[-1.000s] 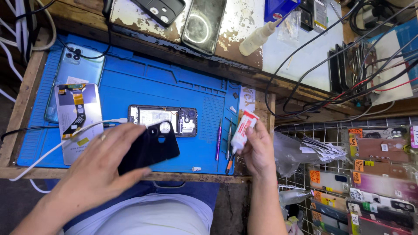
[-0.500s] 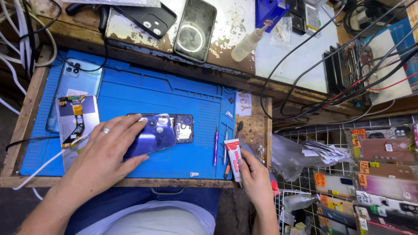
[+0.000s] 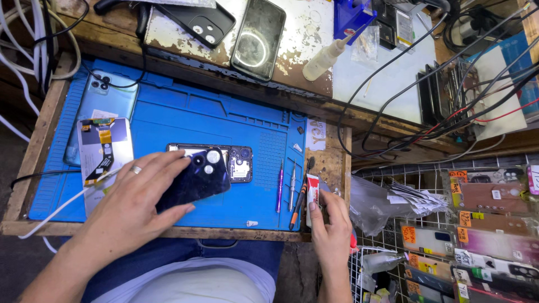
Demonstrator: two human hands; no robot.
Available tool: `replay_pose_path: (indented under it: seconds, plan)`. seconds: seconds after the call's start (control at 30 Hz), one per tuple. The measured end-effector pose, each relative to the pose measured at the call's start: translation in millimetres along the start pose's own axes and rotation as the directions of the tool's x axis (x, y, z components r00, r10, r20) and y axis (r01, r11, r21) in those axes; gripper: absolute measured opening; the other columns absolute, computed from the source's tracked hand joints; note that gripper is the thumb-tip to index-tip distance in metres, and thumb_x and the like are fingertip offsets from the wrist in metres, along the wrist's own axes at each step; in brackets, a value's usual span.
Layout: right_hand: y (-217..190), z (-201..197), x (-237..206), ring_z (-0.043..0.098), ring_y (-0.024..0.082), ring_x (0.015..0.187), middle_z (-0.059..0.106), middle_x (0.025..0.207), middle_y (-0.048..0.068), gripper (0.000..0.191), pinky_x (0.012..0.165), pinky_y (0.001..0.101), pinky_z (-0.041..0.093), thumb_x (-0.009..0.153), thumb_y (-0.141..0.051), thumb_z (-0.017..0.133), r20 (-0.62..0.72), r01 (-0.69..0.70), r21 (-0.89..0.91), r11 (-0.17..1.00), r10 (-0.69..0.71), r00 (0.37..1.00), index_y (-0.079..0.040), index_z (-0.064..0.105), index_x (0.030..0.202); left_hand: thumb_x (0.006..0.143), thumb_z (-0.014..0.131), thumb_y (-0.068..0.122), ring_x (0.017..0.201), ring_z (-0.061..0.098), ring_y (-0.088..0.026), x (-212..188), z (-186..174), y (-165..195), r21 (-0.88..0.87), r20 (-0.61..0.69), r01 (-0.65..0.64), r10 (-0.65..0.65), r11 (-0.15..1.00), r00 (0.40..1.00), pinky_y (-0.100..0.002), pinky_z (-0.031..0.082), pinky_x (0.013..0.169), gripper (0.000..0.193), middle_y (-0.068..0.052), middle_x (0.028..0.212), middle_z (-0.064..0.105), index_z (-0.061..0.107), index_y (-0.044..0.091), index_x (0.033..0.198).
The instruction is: The person applies adhesive from a tube to the perimeter of a mobile phone's internal frame and attaches the back cover. They handle the phone chassis, the back plate, and a small camera lens component, pressing the parts together by hand.
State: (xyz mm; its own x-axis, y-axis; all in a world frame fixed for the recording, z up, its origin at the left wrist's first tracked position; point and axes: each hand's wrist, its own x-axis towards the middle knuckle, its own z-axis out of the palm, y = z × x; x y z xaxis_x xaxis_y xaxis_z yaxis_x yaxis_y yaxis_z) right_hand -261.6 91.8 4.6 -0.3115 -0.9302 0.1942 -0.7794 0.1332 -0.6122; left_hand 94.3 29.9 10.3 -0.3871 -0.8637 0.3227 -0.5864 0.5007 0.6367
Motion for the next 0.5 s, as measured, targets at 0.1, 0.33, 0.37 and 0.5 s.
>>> replay_pose_path:
  seconds: [0.1, 0.33, 0.37, 0.5]
  plan:
    - [-14.2, 1.4, -5.7, 0.073, 0.027, 0.097, 0.068, 0.121, 0.014, 0.031, 0.078, 0.0351, 0.058, 0.091, -0.012, 0.068, 0.017, 0.035, 0.091, 0.995, -0.037, 0.999, -0.002, 0.068, 0.12, 0.074, 0.078, 0.035, 0.13, 0.052, -0.035, 3.8, 0.6, 1.6, -0.039, -0.006, -0.032, 0.032, 0.999, 0.999, -0.047, 0.04, 0.106, 0.073, -0.018, 0.139, 0.058, 0.056, 0.0, 0.135]
    - [-31.3, 16.2, -14.7, 0.07, 0.03, 0.108, 0.069, 0.119, 0.017, 0.028, 0.092, 0.036, 0.055, 0.092, -0.005, 0.072, 0.082, 0.357, 0.164, 0.919, -0.374, 0.924, 0.002, 0.068, 0.118, 0.072, 0.078, 0.036, 0.132, 0.05, -0.035, 15.4, -3.9, -11.8, 0.127, 0.037, 0.006, -0.011, 0.992, 0.999, -0.048, 0.039, 0.106, 0.075, -0.017, 0.141, 0.057, 0.056, 0.001, 0.135]
    - [-34.2, 20.4, -15.3, 0.07, 0.03, 0.109, 0.069, 0.119, 0.017, 0.028, 0.092, 0.036, 0.055, 0.091, -0.004, 0.072, 0.099, 0.357, 0.179, 0.917, -0.378, 0.921, 0.002, 0.068, 0.118, 0.071, 0.079, 0.035, 0.132, 0.05, -0.034, 18.3, -2.0, -13.6, 0.142, 0.063, -0.011, 0.002, 0.99, 0.998, -0.048, 0.038, 0.106, 0.075, -0.017, 0.141, 0.056, 0.056, 0.001, 0.135]
    - [-48.2, 38.6, -14.2, 0.068, 0.033, 0.108, 0.068, 0.117, 0.018, 0.028, 0.093, 0.0383, 0.054, 0.091, -0.003, 0.072, 0.127, 0.436, 0.198, 0.878, -0.464, 0.877, 0.003, 0.067, 0.118, 0.068, 0.081, 0.032, 0.132, 0.049, -0.033, 31.8, 13.1, -14.8, 0.153, 0.16, -0.078, 0.053, 0.985, 0.986, -0.049, 0.037, 0.106, 0.077, -0.016, 0.142, 0.055, 0.055, 0.002, 0.134]
